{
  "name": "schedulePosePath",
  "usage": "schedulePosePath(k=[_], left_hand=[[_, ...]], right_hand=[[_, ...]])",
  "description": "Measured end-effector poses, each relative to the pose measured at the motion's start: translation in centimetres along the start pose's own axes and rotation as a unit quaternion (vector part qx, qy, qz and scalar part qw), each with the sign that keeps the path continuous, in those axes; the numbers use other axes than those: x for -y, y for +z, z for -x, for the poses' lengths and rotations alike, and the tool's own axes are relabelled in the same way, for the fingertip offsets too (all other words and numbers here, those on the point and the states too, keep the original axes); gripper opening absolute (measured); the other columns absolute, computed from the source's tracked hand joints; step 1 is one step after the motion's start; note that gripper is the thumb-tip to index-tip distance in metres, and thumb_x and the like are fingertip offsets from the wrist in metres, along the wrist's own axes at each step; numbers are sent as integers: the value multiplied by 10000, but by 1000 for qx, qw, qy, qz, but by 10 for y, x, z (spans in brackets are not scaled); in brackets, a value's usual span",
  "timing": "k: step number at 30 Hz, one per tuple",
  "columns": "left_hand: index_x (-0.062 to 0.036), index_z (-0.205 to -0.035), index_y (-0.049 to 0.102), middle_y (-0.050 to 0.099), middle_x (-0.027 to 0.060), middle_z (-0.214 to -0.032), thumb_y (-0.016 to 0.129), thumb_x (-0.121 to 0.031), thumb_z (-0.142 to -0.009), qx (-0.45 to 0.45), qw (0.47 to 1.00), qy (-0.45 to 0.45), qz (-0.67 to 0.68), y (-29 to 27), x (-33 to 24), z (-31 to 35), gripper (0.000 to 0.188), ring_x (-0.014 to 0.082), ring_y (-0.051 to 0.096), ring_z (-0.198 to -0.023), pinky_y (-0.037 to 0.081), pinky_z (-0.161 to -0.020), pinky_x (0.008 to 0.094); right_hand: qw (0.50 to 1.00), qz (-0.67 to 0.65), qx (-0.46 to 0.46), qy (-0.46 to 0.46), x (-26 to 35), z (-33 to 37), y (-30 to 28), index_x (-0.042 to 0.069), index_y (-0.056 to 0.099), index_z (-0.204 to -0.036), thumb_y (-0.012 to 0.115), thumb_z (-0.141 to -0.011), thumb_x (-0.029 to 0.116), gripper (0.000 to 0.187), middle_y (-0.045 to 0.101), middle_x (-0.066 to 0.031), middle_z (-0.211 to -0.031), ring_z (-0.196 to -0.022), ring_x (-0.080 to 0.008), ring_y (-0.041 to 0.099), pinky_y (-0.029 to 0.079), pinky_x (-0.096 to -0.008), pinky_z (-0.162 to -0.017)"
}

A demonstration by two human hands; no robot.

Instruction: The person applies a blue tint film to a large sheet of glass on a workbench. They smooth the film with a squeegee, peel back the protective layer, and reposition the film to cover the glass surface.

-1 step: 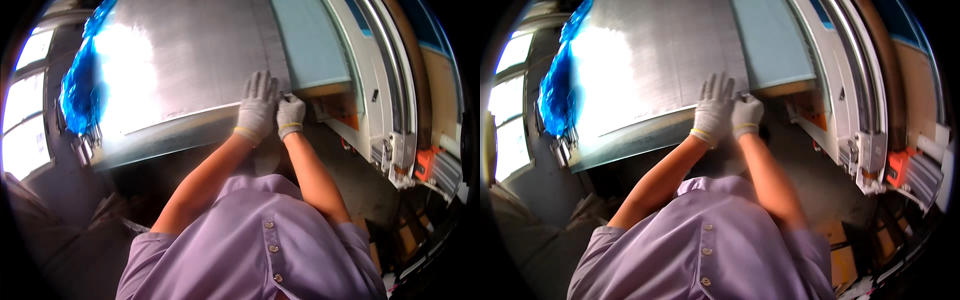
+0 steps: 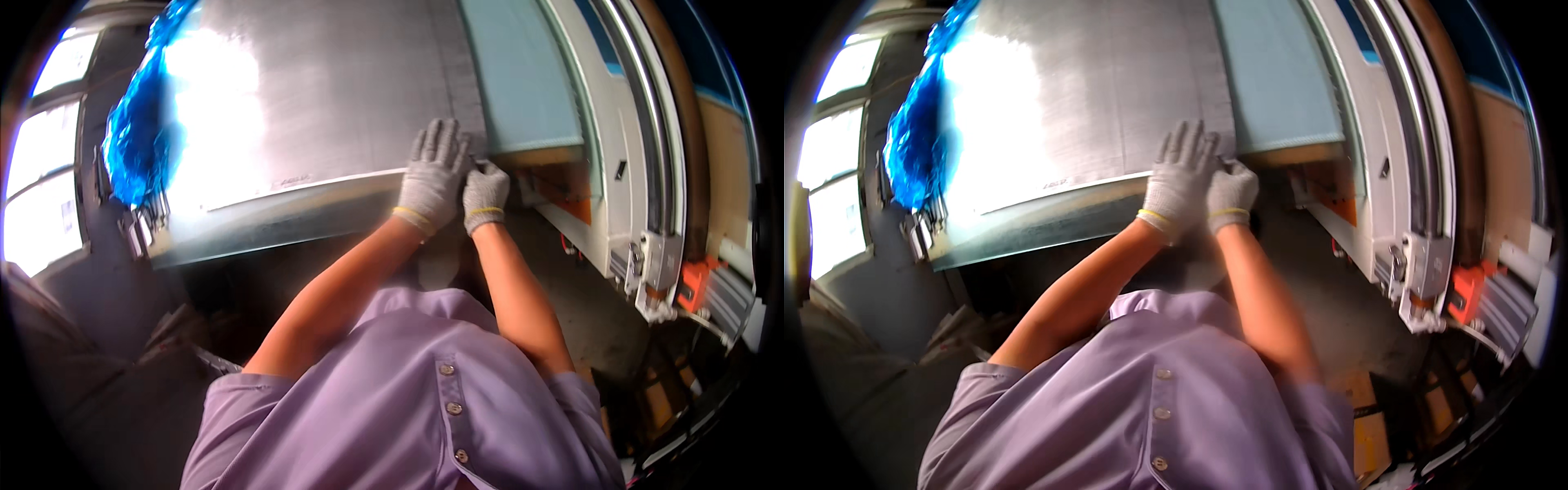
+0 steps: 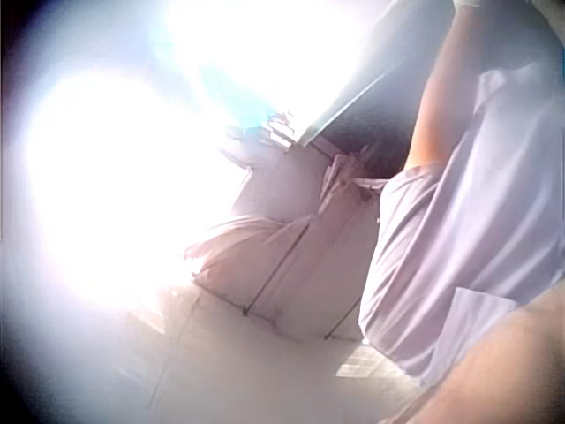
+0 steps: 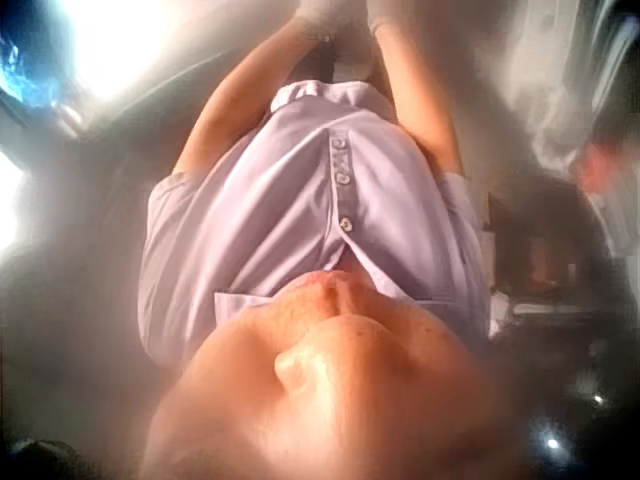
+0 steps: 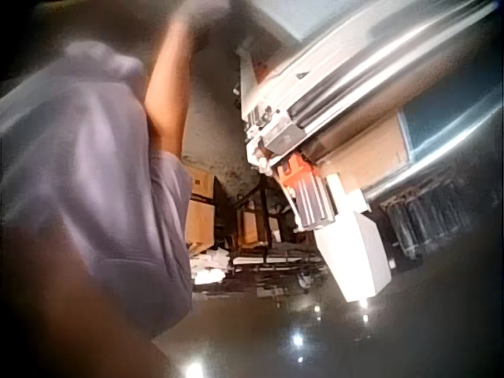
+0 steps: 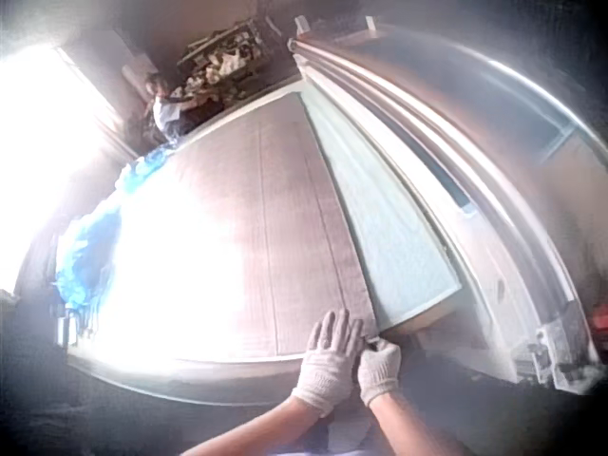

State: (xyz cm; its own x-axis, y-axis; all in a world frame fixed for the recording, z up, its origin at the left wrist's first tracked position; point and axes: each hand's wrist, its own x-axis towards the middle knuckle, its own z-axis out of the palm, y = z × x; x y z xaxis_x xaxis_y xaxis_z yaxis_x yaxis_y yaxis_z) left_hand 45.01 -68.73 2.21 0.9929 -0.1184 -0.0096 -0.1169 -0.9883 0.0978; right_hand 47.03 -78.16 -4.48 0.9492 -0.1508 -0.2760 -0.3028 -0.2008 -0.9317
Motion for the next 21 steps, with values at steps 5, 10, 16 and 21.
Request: schedulePosePath(k=[5,10,16,21], left_hand=[[-66,-1437,350,334,186,-1481,545,-309,-805,13,998,12,63,-4,6,0,705,419,253,-1386,159,-1144,529],[-69,-1433,358,361,180,-1466,535,-300,-827,-40,996,13,84,-11,8,9,673,393,278,-1383,186,-1143,500],[-30,-1393,396,366,179,-1463,547,-325,-824,34,994,30,96,-2,12,-6,658,348,308,-1383,248,-1121,472],[-17,-1363,429,343,197,-1477,575,-339,-767,-16,987,123,99,-5,20,-6,693,366,269,-1401,201,-1134,542]], right_hand=[[992,-31,68,98,-8,-5,-7,-34,668,-854,546,-804,31,147,638,-68,-713,-583,-117,545,435,-290,-540],[982,-91,91,141,0,-10,-8,-60,662,-885,539,-799,-3,160,672,-100,-807,-702,-156,600,515,-302,-628],[950,-213,121,192,13,-11,-10,-7,594,-1111,457,-895,5,256,629,-114,-1074,-939,-215,621,527,-348,-831],[944,-219,141,200,-8,-22,-20,34,593,-1113,481,-914,56,229,635,-92,-1036,-868,-207,632,544,-341,-742]])
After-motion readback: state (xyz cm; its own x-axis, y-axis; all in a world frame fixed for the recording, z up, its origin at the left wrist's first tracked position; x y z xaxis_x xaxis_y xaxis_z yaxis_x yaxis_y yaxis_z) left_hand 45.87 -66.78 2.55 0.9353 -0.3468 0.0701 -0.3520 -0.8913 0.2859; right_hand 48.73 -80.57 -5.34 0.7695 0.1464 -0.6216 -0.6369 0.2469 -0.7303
